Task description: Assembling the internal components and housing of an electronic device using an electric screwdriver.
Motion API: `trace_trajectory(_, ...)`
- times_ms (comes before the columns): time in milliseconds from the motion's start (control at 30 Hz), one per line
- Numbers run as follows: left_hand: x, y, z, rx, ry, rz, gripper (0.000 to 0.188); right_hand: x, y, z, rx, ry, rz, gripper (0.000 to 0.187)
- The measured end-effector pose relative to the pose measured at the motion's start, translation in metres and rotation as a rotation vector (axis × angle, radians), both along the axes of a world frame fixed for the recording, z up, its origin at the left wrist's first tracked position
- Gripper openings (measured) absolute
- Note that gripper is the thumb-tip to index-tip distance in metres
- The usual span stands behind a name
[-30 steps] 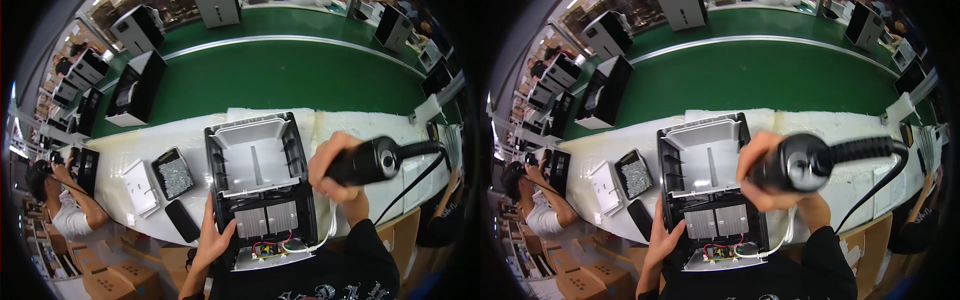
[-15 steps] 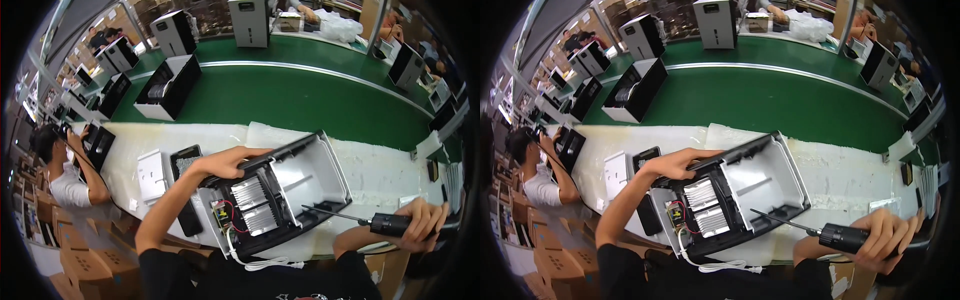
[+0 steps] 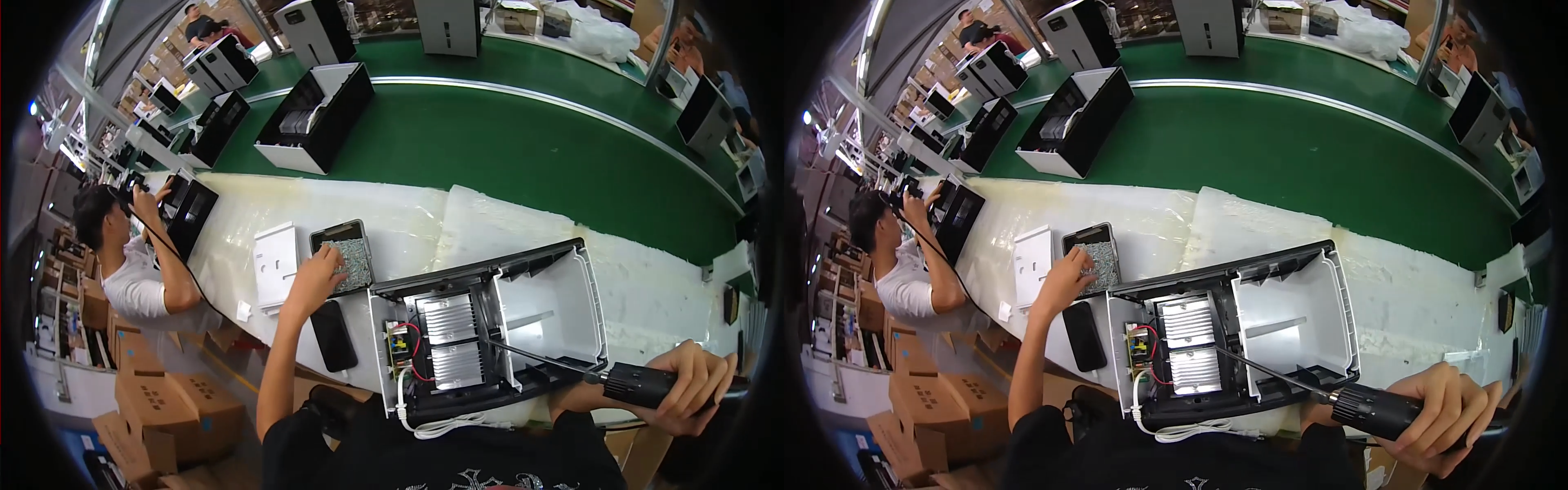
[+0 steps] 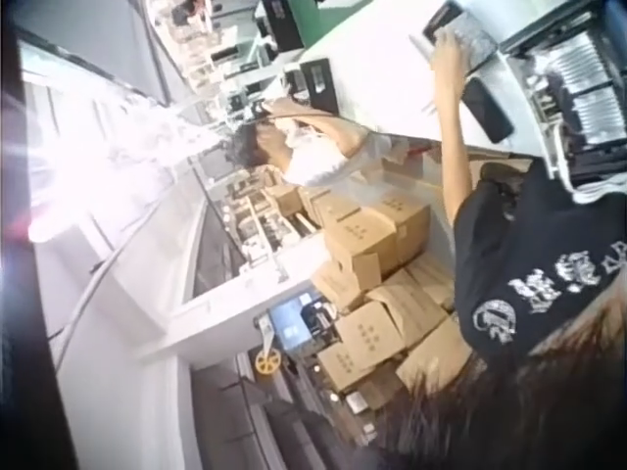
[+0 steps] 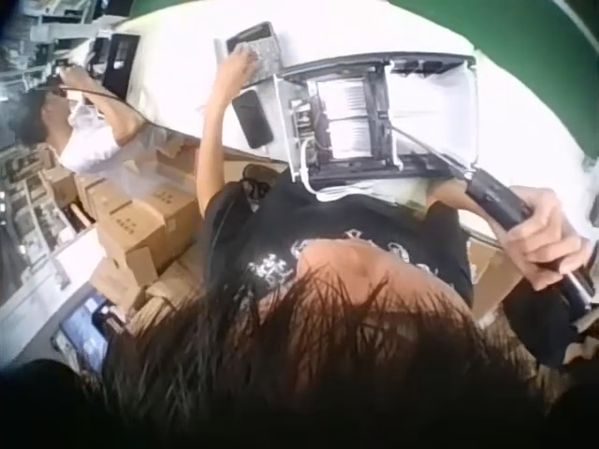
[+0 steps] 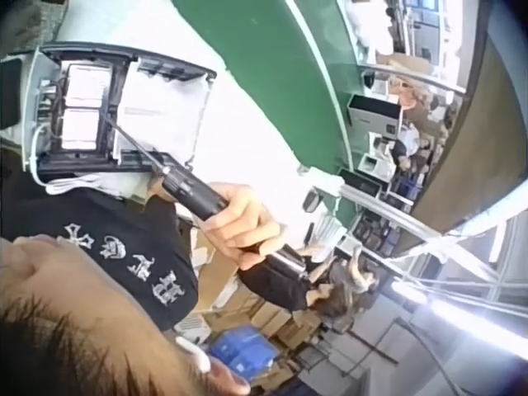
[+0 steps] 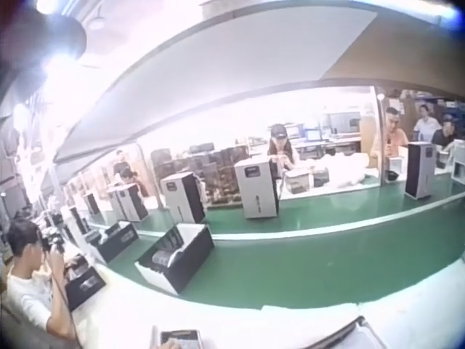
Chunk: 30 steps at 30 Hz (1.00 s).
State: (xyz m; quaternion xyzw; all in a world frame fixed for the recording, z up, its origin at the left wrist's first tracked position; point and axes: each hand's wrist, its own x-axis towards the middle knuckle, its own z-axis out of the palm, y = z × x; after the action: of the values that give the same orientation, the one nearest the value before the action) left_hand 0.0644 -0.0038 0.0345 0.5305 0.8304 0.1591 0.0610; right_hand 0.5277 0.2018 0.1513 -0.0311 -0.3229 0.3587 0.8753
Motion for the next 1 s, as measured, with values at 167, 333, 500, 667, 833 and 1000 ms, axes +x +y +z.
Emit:
trace_trajectory(167,-0.003,-0.008,-0.012,0.077,-0.112,0.069,0.014,0.022,0.013,-0.03,-0.004,-0.047,-0.154,0.018)
trace_trajectory(333,0.002,0.003,-0.007,0.308,-0.336,0.109,0.01,0.007,0.01,-0.025,0.033,-0.319,-0.753,0.029)
trace_trajectory(500,0.006,0.012,-0.003,0.327,-0.241,0.183,0.008,0.004,0.004,-0.014,0.445,-0.124,0.755,0.029)
trace_trajectory(667,0.009,0.021,0.001,0.386,-0.234,0.159,0.008,0.066,0.014,-0.046,0.505,-0.174,0.637,0.05)
trace_trajectory(833,0.012,0.027,0.016,0.549,-0.256,0.047,0.011,0.057,0.025,-0.056,0.012,-0.567,-1.292,0.066)
trace_trajectory(1000,0.019,0.027,0.022,0.632,-0.539,0.161,0.009,0.032,0.023,-0.029,0.04,-0.369,-0.961,0.054)
